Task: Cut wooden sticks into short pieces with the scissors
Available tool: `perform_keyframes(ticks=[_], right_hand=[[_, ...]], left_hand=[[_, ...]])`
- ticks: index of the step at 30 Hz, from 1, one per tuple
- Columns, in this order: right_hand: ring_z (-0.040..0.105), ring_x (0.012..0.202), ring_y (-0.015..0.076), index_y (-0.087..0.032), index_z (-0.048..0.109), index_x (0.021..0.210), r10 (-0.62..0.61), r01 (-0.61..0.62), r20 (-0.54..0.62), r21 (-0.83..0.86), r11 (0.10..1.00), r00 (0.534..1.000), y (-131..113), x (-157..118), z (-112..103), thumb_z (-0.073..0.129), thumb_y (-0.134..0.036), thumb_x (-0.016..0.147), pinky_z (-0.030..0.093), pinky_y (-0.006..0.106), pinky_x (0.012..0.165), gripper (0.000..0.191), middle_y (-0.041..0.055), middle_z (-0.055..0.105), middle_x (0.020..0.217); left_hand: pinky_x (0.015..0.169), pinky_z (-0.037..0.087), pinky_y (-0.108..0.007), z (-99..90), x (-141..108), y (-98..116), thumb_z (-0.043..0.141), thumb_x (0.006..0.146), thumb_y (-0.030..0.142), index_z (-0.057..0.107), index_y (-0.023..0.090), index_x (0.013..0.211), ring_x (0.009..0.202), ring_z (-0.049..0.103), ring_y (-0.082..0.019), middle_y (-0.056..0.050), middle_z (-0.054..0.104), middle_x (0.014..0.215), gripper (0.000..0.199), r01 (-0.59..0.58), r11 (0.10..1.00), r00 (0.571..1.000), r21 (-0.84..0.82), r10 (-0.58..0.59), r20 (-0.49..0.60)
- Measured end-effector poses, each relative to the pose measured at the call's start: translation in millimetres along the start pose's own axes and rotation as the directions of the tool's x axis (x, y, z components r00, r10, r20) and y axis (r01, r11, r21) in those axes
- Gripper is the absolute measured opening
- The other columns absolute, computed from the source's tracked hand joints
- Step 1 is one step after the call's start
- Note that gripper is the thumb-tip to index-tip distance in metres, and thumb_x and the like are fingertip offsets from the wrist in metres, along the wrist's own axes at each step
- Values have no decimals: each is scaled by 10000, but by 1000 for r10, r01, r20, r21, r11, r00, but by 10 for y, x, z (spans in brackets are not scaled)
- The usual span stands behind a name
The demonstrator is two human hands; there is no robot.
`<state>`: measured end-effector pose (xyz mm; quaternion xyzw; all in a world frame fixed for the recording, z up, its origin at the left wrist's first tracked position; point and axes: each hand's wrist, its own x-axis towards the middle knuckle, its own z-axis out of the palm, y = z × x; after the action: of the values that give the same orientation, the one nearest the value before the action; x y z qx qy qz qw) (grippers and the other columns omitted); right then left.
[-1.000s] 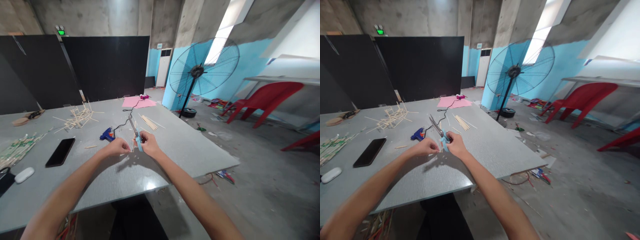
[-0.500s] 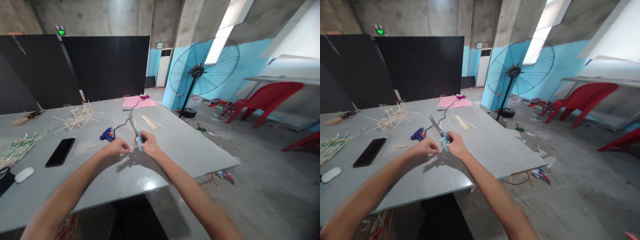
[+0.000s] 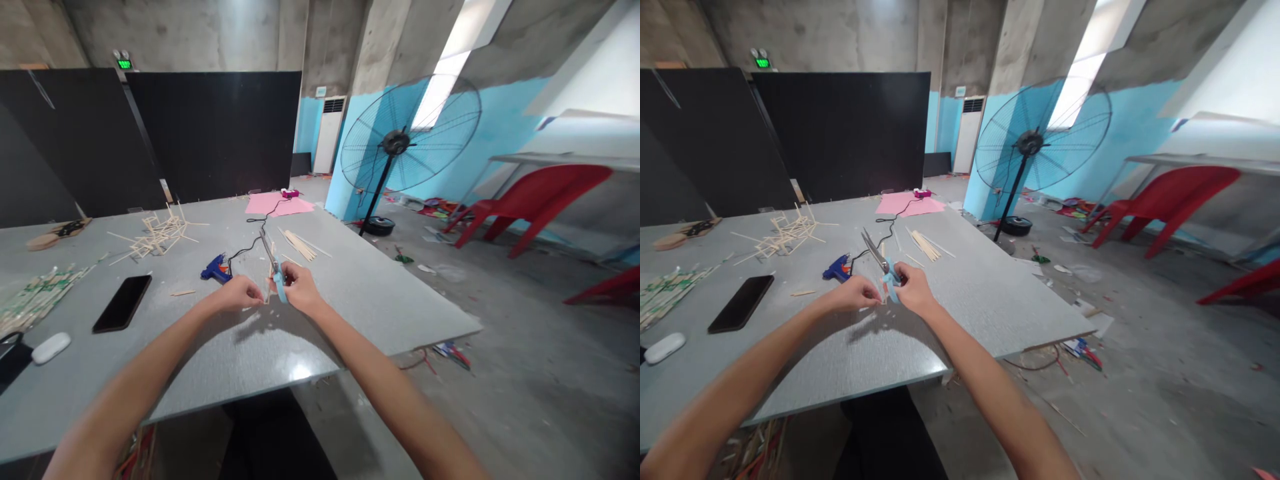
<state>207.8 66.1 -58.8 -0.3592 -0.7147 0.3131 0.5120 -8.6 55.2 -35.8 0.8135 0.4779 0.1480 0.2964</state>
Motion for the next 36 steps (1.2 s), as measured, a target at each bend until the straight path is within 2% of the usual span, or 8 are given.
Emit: perform_keyframes(ticks=[14, 28, 36], right_hand=[[432, 616, 118, -205, 612, 757, -2, 0, 43, 42, 999, 999, -17, -24, -9, 740, -329, 750, 330, 260, 562, 177, -28, 572, 696], [459, 637, 134, -210, 617, 777, 28, -28, 43, -3, 1000, 999, -42, -29, -9, 734, -412, 758, 344, 258, 562, 234, -13, 584, 701], [444, 630, 133, -211, 611, 768, 37, -36, 38, -4, 999, 999, -64, -28, -17, 740, -389, 741, 331, 264, 558, 222, -16, 572, 687]], left_hand=[[602, 394, -243, 45, 34, -34, 667, 770, 217, 841, 135, 869, 631, 620, -151, -62, 752, 724, 217, -14, 1000, 1000, -18, 14, 3], [595, 378, -248, 19, 21, 17, 650, 766, 209, 834, 132, 855, 624, 590, -143, -52, 727, 704, 219, -11, 1000, 1000, 14, 10, 18], [591, 381, -239, 11, -1, 51, 668, 774, 232, 831, 141, 838, 622, 580, -139, -40, 715, 683, 197, -24, 1000, 1000, -9, 25, 10]])
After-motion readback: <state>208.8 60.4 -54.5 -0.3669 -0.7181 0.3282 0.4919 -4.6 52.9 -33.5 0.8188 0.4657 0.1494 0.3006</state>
